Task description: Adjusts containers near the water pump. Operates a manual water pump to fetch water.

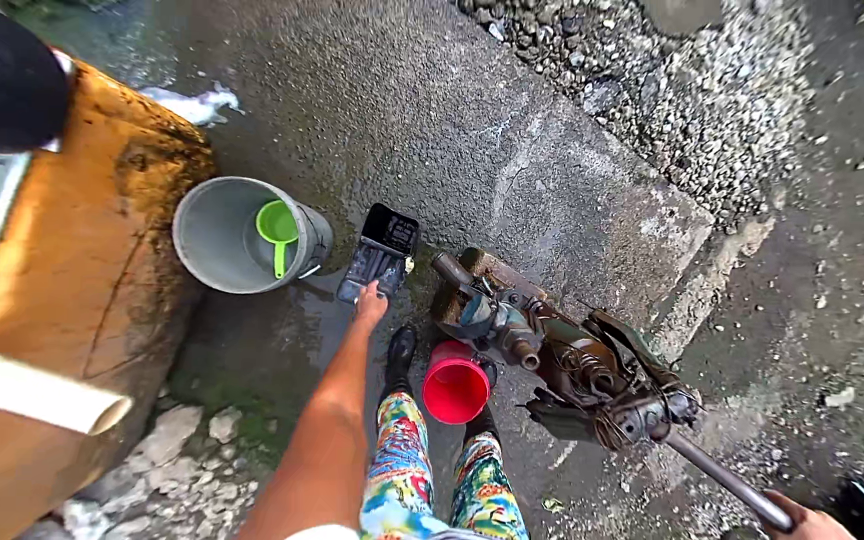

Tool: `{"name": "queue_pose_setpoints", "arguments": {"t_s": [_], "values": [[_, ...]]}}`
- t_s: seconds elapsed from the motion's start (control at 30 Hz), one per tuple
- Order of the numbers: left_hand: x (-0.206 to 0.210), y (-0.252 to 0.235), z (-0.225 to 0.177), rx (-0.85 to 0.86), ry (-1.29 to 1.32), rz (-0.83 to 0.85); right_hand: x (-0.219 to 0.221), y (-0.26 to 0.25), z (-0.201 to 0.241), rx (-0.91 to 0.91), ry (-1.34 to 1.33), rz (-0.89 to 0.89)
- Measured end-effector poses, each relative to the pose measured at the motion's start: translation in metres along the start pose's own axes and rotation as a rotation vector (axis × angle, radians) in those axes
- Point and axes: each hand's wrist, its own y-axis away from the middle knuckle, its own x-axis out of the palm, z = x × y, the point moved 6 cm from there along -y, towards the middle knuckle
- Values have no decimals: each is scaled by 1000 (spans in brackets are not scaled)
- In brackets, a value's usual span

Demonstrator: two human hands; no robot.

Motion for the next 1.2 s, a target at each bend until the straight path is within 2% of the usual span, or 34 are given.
{"name": "queue_pose_setpoints", "arguments": {"t_s": [0.17,0.4,0.57,0.7,0.8,0.93,1.03,1.1,1.2], "values": [[41,124,50,-163,-30,184,11,-72,3,-223,-55,-124],[88,307,131,-458,69,165,45,-157,53,-446,-130,-213],[115,402,150,-557,209,88,72,-192,103,-376,-245,-146],[131,450,151,-525,262,52,119,-198,134,-421,-480,49],[141,473,159,-513,323,43,144,-169,126,-404,-534,60],[157,486,162,-459,360,88,131,-119,77,-403,-413,54],[168,478,167,-410,369,132,98,-62,35,-356,-301,-18],[172,468,171,-375,374,145,69,-14,8,-326,-218,-127],[173,458,175,-340,400,140,9,74,-3,-312,-39,-299]]}}
